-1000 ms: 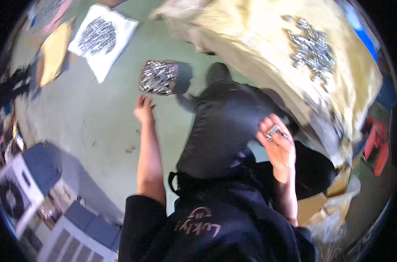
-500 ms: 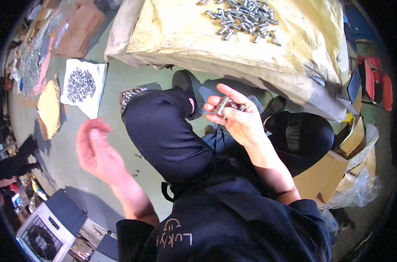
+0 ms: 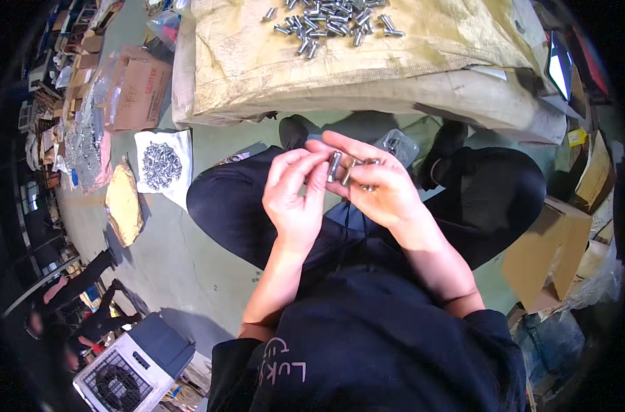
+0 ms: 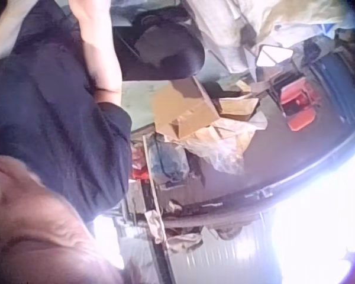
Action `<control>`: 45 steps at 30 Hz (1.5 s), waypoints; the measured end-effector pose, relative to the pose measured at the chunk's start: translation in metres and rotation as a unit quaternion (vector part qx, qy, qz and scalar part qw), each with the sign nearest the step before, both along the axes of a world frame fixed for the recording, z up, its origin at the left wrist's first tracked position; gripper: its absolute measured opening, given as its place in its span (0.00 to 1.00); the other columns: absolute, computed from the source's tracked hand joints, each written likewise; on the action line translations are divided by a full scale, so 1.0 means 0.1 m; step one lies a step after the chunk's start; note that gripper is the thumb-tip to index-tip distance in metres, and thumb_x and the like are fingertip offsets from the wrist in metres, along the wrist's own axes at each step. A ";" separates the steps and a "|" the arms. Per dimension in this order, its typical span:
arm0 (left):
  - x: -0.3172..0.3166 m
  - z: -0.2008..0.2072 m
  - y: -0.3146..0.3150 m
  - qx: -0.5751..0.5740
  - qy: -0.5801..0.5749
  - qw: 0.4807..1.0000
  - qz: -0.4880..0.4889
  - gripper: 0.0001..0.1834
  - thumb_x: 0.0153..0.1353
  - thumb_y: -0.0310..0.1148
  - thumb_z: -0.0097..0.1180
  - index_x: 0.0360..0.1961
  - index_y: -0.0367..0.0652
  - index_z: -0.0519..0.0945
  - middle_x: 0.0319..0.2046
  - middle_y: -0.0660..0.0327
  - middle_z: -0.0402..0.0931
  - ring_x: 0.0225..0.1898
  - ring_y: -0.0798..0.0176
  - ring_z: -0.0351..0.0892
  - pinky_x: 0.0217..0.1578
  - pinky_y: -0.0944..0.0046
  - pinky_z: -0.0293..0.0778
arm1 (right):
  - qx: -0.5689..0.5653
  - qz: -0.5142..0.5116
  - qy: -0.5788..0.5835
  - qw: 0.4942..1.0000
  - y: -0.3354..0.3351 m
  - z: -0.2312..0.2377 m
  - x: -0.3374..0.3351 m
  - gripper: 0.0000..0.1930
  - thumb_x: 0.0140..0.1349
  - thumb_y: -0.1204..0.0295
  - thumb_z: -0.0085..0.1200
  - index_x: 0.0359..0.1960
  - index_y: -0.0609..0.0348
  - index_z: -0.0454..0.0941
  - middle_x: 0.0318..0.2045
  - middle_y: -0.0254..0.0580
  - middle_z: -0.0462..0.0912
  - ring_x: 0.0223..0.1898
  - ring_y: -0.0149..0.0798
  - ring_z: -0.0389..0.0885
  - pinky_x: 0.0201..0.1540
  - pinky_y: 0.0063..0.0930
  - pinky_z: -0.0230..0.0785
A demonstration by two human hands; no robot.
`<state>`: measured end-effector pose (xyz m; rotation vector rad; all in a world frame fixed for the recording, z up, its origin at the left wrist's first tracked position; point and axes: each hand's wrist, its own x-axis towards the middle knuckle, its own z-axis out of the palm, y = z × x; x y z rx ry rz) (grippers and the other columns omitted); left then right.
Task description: Sorting and inspecting small metal bolts and fittings on a factory floor.
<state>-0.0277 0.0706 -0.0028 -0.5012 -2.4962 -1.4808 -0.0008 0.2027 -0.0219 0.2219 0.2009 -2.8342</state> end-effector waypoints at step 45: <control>0.00 -2.10 0.52 -0.240 -0.326 0.913 -0.045 0.27 0.45 0.26 0.52 0.49 0.39 0.63 0.29 0.43 0.75 0.34 0.44 0.75 0.35 0.51 0.71 | 0.590 0.123 -0.348 0.718 0.54 -1.60 -0.17 0.25 0.47 0.78 0.53 0.50 0.68 0.64 0.36 0.44 0.72 0.32 0.37 0.72 0.28 0.36 0.66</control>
